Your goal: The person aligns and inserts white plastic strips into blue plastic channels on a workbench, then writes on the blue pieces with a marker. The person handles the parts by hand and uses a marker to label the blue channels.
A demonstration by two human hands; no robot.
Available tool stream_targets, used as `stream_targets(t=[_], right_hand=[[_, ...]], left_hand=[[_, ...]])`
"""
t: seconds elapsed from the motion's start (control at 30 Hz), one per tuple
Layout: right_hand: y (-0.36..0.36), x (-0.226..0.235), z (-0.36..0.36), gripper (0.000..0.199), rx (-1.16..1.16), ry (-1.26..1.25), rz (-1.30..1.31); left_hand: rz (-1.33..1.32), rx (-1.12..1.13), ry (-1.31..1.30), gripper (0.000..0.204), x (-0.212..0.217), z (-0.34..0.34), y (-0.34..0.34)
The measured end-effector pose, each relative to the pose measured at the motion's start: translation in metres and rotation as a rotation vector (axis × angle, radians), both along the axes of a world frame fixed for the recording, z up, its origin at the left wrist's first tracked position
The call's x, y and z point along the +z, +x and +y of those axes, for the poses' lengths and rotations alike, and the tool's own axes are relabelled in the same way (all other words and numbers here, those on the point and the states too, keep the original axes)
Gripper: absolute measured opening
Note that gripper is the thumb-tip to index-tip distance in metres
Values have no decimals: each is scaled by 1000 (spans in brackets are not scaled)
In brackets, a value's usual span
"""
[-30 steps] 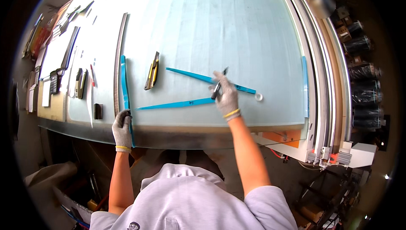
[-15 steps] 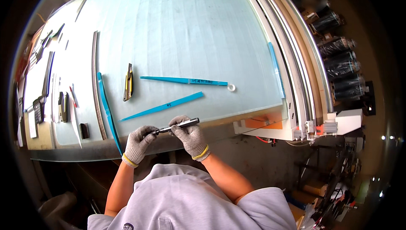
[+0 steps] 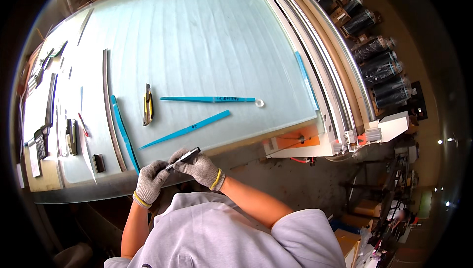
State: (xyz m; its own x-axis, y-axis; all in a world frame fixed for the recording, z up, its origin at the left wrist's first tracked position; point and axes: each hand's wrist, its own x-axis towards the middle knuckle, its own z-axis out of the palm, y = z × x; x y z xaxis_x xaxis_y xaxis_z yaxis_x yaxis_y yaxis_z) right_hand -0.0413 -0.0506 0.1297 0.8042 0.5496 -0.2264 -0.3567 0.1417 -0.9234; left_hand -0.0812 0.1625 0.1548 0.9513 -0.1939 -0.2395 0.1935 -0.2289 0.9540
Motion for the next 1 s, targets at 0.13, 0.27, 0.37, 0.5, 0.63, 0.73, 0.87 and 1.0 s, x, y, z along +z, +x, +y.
stream_targets(t=[0.13,0.27,0.37,0.5,0.63,0.73,0.87,1.0], right_hand=[[13,9,9,18,241,59,28],[34,42,22,21,406,-209,-91],[29,46,50,24,477,-241,-314],[22,76,80,22,488,-323,-368],[26,66,105,20,408,-323,-513],[32,18,96,22,166,-400,-478],[45,-55,36,22,-154,-670,-440],[40,-97,-25,20,-152,-991,-617]], left_hand=[[133,-104,-16,28,-6,29,-14],[213,-51,-71,29,13,49,-24],[74,-98,-71,25,24,58,-33],[39,-15,-149,23,20,66,-50],[-179,70,-95,23,8,79,-48],[-119,315,214,17,-31,116,-33],[44,1071,697,32,-102,245,-20],[-210,1061,1152,42,-128,350,-33]])
